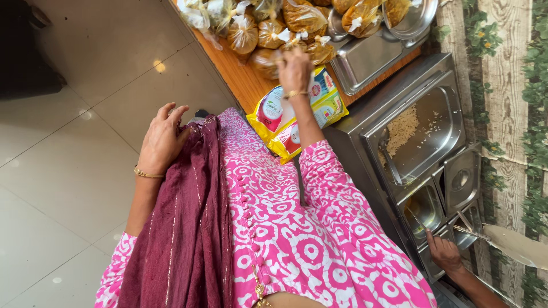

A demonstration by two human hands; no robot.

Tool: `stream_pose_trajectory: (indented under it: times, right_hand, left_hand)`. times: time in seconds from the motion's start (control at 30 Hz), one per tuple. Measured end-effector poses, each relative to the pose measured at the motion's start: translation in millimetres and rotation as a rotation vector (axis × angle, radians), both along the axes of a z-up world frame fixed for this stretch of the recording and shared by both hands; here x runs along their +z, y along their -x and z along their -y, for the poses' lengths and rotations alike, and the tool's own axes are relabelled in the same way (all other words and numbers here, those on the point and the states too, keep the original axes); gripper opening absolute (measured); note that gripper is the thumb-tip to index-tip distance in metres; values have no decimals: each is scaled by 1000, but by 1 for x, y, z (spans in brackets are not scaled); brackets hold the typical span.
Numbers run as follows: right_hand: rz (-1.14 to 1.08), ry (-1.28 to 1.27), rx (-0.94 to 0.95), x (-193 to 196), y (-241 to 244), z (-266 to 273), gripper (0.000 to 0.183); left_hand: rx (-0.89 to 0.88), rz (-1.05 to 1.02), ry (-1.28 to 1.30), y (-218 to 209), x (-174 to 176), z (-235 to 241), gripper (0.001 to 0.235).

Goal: The person scoops portions of cooked food from stainless steel containers into small plastic bags using a ladle. They then tie the bags and place them on a nearby table. The process is repeated for multiple bags.

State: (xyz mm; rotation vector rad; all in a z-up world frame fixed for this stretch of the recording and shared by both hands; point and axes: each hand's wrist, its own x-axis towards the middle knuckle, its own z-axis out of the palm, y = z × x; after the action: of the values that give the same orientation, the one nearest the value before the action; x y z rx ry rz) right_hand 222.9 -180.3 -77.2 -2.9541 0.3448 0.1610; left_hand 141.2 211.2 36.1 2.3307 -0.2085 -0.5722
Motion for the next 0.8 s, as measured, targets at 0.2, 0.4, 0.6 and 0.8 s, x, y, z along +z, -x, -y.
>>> stream_pose_trajectory:
  times: [0.2, 0.4, 0.6, 0.8]
  right_hand:
    - [328, -239, 41, -8, -47, 18, 52]
    - [75, 43, -230, -23, -77, 16, 16]
    - [293, -49, 58, -7, -68, -65, 44]
    - [415, -102, -102, 23, -27, -23, 26]
  left_hand:
    - [2, 1, -42, 8, -5, -9, 56]
    - [21, 5, -36, 15, -9, -18, 58]
    - [-15, 5, -41, 19, -11, -16, 57]
    - [-79, 23, 23, 9, -14, -9, 56]
